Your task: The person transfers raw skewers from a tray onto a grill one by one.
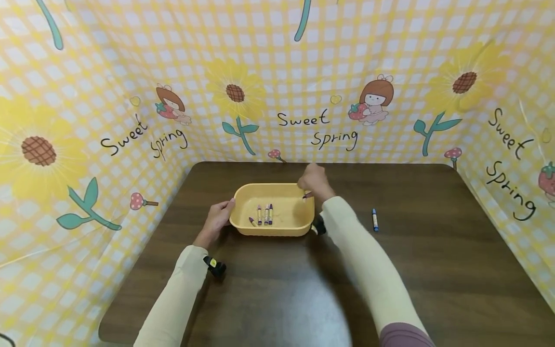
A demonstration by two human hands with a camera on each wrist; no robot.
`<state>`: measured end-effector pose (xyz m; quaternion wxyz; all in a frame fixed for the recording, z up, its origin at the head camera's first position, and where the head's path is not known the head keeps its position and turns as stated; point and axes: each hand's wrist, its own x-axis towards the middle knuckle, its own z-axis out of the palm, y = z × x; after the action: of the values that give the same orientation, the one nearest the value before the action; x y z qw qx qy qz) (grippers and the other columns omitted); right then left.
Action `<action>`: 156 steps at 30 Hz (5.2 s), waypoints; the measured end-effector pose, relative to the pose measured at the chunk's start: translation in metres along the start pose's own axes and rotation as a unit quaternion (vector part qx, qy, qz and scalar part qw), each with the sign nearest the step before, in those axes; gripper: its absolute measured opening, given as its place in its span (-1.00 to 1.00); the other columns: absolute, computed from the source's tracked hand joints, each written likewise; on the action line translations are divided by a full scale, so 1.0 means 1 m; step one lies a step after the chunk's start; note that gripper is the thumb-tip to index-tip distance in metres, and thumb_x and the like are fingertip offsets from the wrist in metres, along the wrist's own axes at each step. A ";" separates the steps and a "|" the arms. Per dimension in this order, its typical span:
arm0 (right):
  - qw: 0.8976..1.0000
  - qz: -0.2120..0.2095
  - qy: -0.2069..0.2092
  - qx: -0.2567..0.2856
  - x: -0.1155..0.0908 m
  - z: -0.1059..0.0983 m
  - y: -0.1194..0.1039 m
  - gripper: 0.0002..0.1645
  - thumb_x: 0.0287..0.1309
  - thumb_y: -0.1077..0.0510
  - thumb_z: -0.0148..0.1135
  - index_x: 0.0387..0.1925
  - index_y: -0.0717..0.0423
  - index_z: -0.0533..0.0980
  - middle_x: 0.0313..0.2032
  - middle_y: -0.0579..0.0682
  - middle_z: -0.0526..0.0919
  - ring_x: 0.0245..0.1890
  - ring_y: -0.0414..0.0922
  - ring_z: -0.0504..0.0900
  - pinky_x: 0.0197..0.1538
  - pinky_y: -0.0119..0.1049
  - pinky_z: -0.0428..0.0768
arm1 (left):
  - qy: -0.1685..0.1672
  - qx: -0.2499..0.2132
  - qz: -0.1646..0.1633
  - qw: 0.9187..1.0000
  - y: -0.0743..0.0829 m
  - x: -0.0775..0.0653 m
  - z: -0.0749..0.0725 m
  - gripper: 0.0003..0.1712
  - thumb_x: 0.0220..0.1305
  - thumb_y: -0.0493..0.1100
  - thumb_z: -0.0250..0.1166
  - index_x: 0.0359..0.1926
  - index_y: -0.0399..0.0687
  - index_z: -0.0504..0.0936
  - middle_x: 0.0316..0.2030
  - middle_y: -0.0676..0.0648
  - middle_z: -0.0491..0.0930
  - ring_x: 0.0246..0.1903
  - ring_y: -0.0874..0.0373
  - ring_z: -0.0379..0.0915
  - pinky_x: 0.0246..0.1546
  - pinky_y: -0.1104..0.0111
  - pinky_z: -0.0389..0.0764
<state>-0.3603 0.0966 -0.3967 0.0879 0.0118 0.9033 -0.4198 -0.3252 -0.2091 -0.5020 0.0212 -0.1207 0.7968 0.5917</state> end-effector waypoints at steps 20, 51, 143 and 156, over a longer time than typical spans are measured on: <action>0.989 0.144 0.033 0.005 -0.031 -0.120 0.145 -0.63 -0.03 0.44 0.15 -0.78 0.05 0.35 -0.76 -0.10 0.37 -0.71 -0.17 0.42 -0.52 -0.23 0.65 | -0.010 0.025 -0.015 1.000 0.005 0.002 -0.002 -0.37 0.55 0.20 0.05 0.31 -0.19 0.55 0.09 -0.28 0.60 -0.22 0.14 0.60 -0.32 0.50 0.64; 0.987 0.090 0.037 -0.126 -0.047 -0.090 0.173 -0.69 0.21 0.33 0.05 -0.56 0.09 0.17 -0.51 0.12 0.41 -0.54 0.04 0.54 -0.53 -0.17 0.66 | 0.000 0.037 -0.007 0.999 0.000 0.000 0.001 -0.34 0.55 0.25 0.02 0.29 -0.17 0.57 0.10 -0.26 0.62 -0.10 0.04 0.58 -0.25 0.48 0.60; 0.997 -0.042 -0.007 -0.068 0.002 0.100 -0.005 -0.39 0.13 0.41 0.17 -0.91 -0.02 0.23 -0.90 -0.12 0.25 -0.87 -0.19 0.35 -0.71 -0.38 0.42 | -0.025 0.013 -0.028 0.999 0.004 -0.001 -0.001 -0.38 0.54 0.21 0.06 0.27 -0.19 0.58 0.07 -0.26 0.64 -0.17 0.09 0.66 -0.26 0.41 0.71; 1.000 -0.017 0.014 0.002 -0.008 0.020 -0.007 -0.82 0.19 0.33 0.26 -0.25 0.35 0.72 -0.19 0.23 0.77 -0.46 -0.06 0.72 -0.28 -0.20 0.78 | -0.026 -0.006 -0.019 0.999 0.006 -0.003 -0.002 -0.39 0.55 0.13 0.07 0.27 -0.29 0.56 0.04 -0.32 0.65 -0.27 0.14 0.66 -0.36 0.50 0.67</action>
<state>-0.3497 0.0772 -0.4024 0.0680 0.0029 0.9035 -0.4231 -0.3231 -0.2089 -0.4957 0.0524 -0.1207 0.7900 0.5988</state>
